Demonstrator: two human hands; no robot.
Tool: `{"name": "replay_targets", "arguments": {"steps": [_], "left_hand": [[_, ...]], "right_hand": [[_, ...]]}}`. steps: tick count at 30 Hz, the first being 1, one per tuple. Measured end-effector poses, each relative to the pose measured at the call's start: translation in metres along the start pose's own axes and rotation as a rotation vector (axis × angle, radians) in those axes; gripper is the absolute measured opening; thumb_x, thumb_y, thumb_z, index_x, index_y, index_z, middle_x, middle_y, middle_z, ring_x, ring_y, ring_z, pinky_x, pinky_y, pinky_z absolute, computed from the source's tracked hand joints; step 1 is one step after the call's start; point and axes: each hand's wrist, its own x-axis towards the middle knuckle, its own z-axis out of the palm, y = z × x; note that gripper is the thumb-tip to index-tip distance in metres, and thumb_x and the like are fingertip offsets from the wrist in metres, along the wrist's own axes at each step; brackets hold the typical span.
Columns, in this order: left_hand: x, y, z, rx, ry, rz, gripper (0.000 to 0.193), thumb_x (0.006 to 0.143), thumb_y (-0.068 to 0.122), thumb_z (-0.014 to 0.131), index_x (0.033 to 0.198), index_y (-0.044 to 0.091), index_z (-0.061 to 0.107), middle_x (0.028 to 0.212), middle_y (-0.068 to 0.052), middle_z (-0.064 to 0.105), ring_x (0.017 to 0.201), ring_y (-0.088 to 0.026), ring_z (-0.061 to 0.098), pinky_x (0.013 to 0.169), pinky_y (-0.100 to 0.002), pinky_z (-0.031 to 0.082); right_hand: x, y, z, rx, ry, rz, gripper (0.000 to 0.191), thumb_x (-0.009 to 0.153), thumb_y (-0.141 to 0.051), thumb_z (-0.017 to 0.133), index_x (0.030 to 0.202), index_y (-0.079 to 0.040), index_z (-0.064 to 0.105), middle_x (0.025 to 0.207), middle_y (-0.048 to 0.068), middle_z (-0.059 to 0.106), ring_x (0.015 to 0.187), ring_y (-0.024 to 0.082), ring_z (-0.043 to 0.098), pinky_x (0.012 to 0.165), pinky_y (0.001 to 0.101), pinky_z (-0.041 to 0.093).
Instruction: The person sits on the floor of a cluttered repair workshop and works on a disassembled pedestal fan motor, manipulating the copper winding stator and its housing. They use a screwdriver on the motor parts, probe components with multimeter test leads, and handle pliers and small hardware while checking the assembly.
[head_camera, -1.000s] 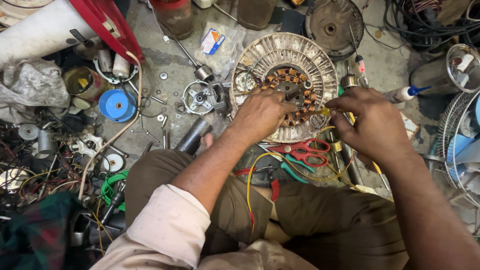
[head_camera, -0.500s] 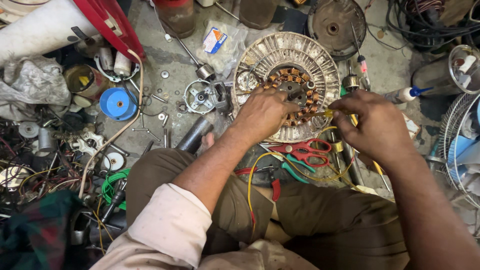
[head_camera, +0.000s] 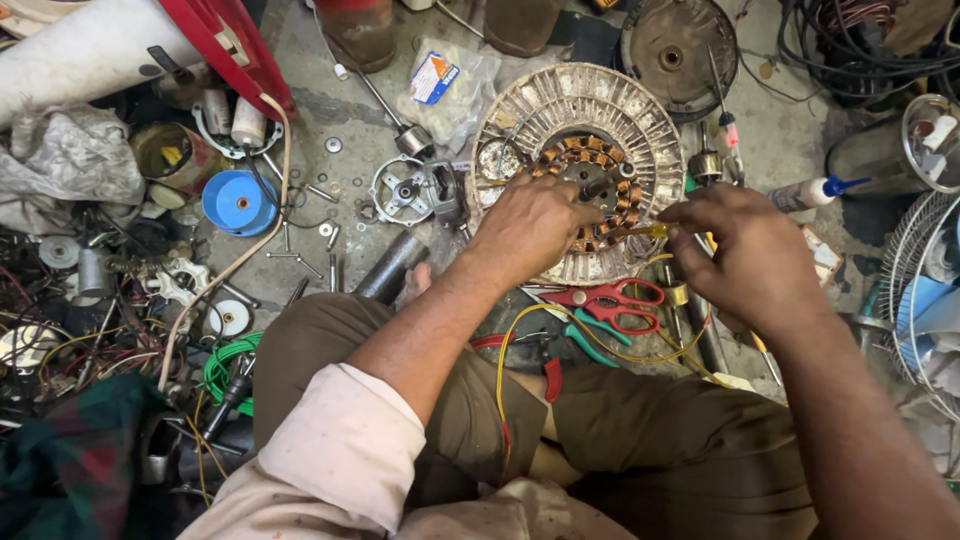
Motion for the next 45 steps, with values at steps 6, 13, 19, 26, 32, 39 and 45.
{"name": "replay_targets", "arguments": {"steps": [6, 13, 19, 26, 32, 39, 45], "left_hand": [[0.000, 0.001, -0.002, 0.027, -0.029, -0.002, 0.032, 0.084, 0.011, 0.066, 0.110, 0.024, 0.079, 0.106, -0.010, 0.073, 0.106, -0.029, 0.068, 0.098, -0.048, 0.049], [0.002, 0.002, -0.002, 0.025, -0.029, 0.005, 0.032, 0.083, 0.011, 0.066, 0.109, 0.024, 0.079, 0.106, -0.010, 0.073, 0.106, -0.029, 0.067, 0.098, -0.048, 0.048], [0.000, 0.002, -0.003, 0.025, -0.030, 0.003, 0.033, 0.084, 0.010, 0.065, 0.109, 0.024, 0.080, 0.105, -0.010, 0.073, 0.105, -0.029, 0.068, 0.098, -0.047, 0.049], [0.000, 0.002, -0.003, 0.019, -0.029, -0.002, 0.033, 0.084, 0.009, 0.064, 0.109, 0.024, 0.080, 0.104, -0.011, 0.073, 0.105, -0.030, 0.068, 0.097, -0.047, 0.050], [-0.002, -0.002, -0.005, -0.064, 0.131, 0.072, 0.030, 0.081, 0.014, 0.069, 0.110, 0.020, 0.077, 0.106, -0.012, 0.074, 0.104, -0.034, 0.069, 0.097, -0.050, 0.051], [-0.023, 0.063, -0.014, -0.335, -0.070, -0.092, 0.036, 0.092, 0.034, 0.070, 0.119, 0.009, 0.069, 0.107, -0.018, 0.073, 0.098, -0.038, 0.070, 0.086, -0.050, 0.054], [-0.043, 0.106, 0.005, -0.553, 0.012, -0.218, 0.035, 0.096, 0.038, 0.066, 0.107, 0.004, 0.070, 0.099, -0.018, 0.068, 0.092, -0.038, 0.068, 0.079, -0.047, 0.055]], "right_hand": [[-0.001, -0.010, -0.002, -0.038, 0.004, -0.013, 0.019, 0.089, -0.019, 0.072, 0.106, -0.013, 0.077, 0.103, 0.010, 0.070, 0.100, 0.032, 0.067, 0.085, 0.0445, 0.054], [-0.004, -0.013, -0.008, 0.044, -0.011, 0.058, 0.021, 0.090, -0.018, 0.070, 0.109, -0.014, 0.078, 0.100, 0.010, 0.069, 0.096, 0.030, 0.068, 0.083, 0.0438, 0.054], [-0.007, -0.016, -0.007, 0.031, -0.004, 0.099, 0.020, 0.091, -0.018, 0.071, 0.109, -0.014, 0.078, 0.101, 0.009, 0.070, 0.094, 0.030, 0.068, 0.082, 0.0435, 0.054], [-0.020, 0.000, 0.000, 0.100, 0.062, 0.088, 0.018, 0.094, -0.018, 0.069, 0.108, -0.010, 0.077, 0.104, 0.010, 0.072, 0.085, 0.026, 0.070, 0.077, 0.0380, 0.055], [-0.078, -0.007, 0.057, 0.754, 0.415, 0.675, 0.027, 0.107, -0.025, 0.062, 0.124, -0.006, 0.070, 0.088, 0.003, 0.063, 0.071, 0.010, 0.053, 0.062, 0.0245, 0.044], [-0.124, -0.080, 0.129, 1.785, 0.594, 0.802, 0.035, 0.098, -0.017, 0.059, 0.131, -0.010, 0.050, 0.101, 0.008, 0.063, 0.083, 0.018, 0.061, 0.069, 0.0329, 0.053], [-0.115, -0.085, 0.131, 1.385, 0.569, 0.604, 0.027, 0.102, -0.007, 0.057, 0.129, -0.002, 0.052, 0.119, 0.011, 0.068, 0.107, 0.018, 0.064, 0.094, 0.0327, 0.051]]}}
